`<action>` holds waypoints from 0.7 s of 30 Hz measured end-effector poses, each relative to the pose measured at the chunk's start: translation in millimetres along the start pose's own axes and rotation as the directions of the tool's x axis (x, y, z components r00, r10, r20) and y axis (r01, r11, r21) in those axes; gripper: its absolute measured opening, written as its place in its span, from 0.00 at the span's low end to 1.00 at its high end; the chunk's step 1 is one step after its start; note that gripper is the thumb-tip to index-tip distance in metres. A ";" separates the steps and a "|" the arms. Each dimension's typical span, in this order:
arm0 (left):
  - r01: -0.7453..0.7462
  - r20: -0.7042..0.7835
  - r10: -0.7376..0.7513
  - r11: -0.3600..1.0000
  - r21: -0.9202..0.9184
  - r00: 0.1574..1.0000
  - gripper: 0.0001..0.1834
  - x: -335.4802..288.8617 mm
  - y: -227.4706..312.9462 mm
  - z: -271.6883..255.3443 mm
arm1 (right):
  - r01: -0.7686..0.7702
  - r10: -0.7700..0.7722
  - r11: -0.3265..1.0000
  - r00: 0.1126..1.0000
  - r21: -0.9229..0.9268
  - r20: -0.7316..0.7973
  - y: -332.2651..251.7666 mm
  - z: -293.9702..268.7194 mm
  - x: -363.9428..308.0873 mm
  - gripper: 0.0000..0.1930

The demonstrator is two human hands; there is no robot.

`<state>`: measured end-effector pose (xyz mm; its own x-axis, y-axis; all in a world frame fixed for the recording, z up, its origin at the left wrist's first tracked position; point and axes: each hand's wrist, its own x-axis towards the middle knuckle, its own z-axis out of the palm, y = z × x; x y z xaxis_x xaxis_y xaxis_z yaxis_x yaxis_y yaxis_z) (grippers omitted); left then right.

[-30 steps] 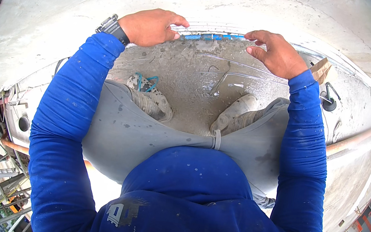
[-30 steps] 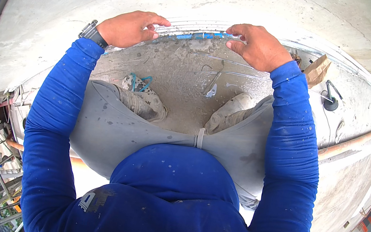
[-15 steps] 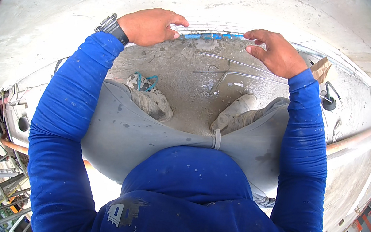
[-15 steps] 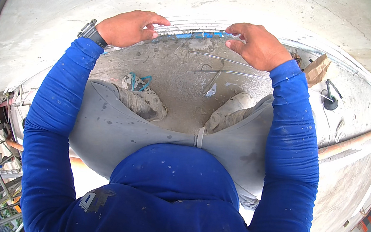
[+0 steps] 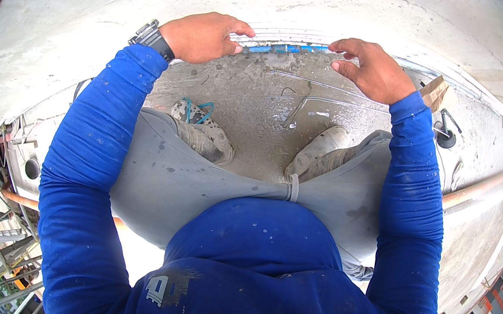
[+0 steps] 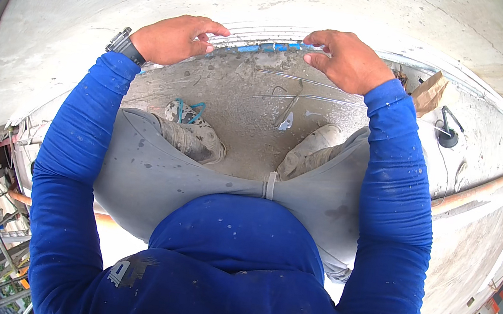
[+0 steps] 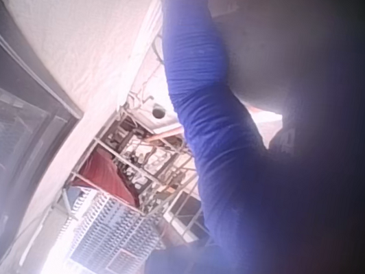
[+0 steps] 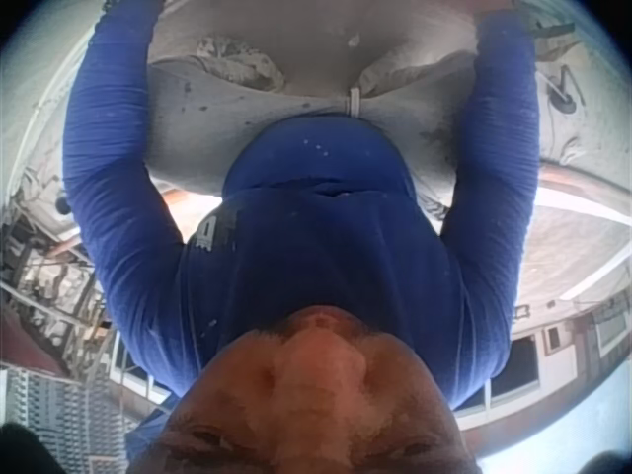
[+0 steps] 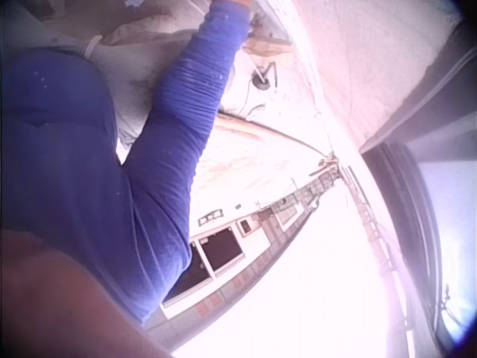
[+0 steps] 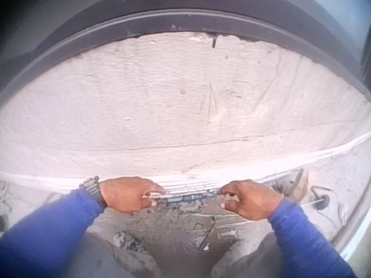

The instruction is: The person kneels on a concrete floor and installs white cables into a long white channel along the base of a wall. They use green-handled pliers to cut the cables and tuck them into the channel.

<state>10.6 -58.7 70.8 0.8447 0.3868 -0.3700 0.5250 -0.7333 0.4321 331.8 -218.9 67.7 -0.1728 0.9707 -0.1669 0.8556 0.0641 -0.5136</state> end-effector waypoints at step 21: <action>-0.012 0.018 0.014 0.996 -0.093 1.000 0.24 0.8 4.0 -2.3 | -0.011 0.011 1.000 1.000 -0.011 0.007 1.2 -3.5 -0.5 0.23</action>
<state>13.5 -60.0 74.2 0.8499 0.3662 -0.3790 0.5221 -0.6828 0.5111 334.6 -218.5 70.1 -0.1669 0.9698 -0.1780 0.8626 0.0561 -0.5028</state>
